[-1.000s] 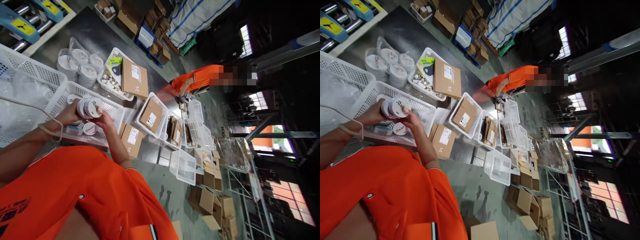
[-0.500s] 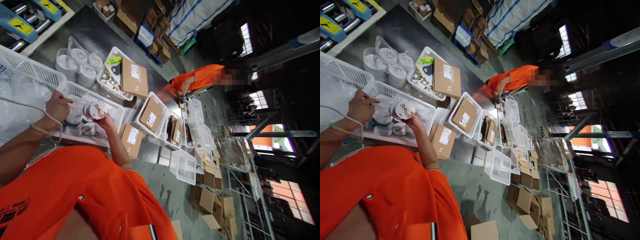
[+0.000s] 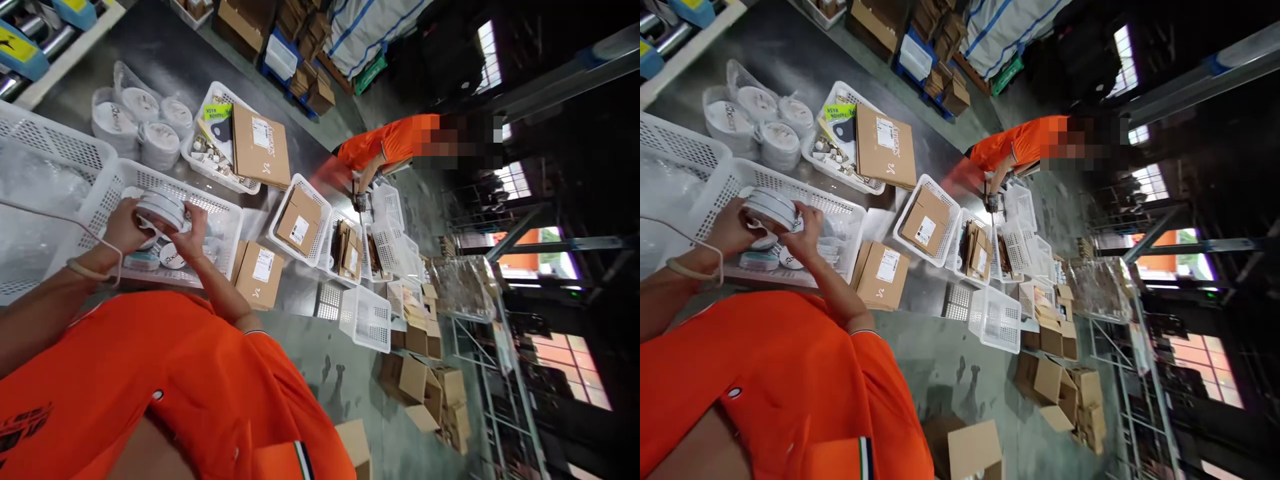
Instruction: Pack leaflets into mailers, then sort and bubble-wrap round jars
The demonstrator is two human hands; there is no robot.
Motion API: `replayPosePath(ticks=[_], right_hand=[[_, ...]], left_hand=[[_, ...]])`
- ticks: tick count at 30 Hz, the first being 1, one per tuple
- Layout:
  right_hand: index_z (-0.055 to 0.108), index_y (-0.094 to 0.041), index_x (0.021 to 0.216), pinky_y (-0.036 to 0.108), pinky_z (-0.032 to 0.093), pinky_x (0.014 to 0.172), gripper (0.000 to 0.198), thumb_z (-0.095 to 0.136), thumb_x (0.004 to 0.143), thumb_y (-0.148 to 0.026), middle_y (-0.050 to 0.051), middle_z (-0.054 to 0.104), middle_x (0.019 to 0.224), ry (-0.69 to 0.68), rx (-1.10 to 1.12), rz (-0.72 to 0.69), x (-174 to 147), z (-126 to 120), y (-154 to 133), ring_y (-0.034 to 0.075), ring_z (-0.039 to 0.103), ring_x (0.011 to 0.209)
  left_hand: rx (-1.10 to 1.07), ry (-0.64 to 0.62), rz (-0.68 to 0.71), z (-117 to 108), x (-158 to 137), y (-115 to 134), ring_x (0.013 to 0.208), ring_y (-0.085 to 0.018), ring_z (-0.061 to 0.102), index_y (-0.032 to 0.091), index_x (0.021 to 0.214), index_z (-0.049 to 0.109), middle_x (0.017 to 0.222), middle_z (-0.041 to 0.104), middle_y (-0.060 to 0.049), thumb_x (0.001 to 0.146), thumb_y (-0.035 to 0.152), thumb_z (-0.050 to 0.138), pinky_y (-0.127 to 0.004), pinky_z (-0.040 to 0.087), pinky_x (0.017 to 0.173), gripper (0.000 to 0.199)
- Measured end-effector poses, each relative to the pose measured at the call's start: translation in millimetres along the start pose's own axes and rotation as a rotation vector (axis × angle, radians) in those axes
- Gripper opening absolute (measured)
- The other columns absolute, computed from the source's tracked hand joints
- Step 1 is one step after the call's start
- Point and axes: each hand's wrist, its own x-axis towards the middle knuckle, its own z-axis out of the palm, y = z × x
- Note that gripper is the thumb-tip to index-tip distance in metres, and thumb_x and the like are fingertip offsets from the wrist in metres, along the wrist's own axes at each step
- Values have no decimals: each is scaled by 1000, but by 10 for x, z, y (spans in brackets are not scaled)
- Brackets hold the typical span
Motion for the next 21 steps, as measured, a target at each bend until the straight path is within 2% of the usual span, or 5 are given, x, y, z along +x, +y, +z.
replayPosePath(ticks=[3,6,11,16,21], right_hand=[[76,-24,119,45,52,136,37,97,89,-28,8,78,125,-123,-227,-42,-41,90,111,31,71,138],[77,-22,119,51,47,140,18,83,103,-23,12,78,131,-266,-419,-76,-57,137,127,35,64,145],[79,-20,133,55,42,143,29,80,104,-16,16,75,143,-287,-379,-30,92,-74,-61,38,53,160],[77,-25,144,47,54,137,46,89,101,-35,14,70,159,-41,-243,-59,196,-668,-160,34,53,171],[62,-18,166,47,47,144,91,102,86,-33,19,60,177,-148,-189,-93,372,-489,13,32,45,180]], left_hand=[[30,30,14,48,-68,7,149,-44,69,4,156,71,163,67,-28,72,28,72,-54,58,131,88],[45,2,70,167,-149,56,173,-46,50,0,165,64,178,55,-31,75,22,70,-60,39,147,94],[107,-112,134,244,-90,200,177,-42,45,4,173,61,183,53,-27,82,19,65,-57,35,149,92],[98,-167,120,25,359,449,158,-39,64,0,175,62,178,57,-24,84,22,69,-44,45,142,94],[77,-143,219,112,616,974,158,-37,64,-4,169,68,170,64,-26,85,12,69,-41,47,138,86]])
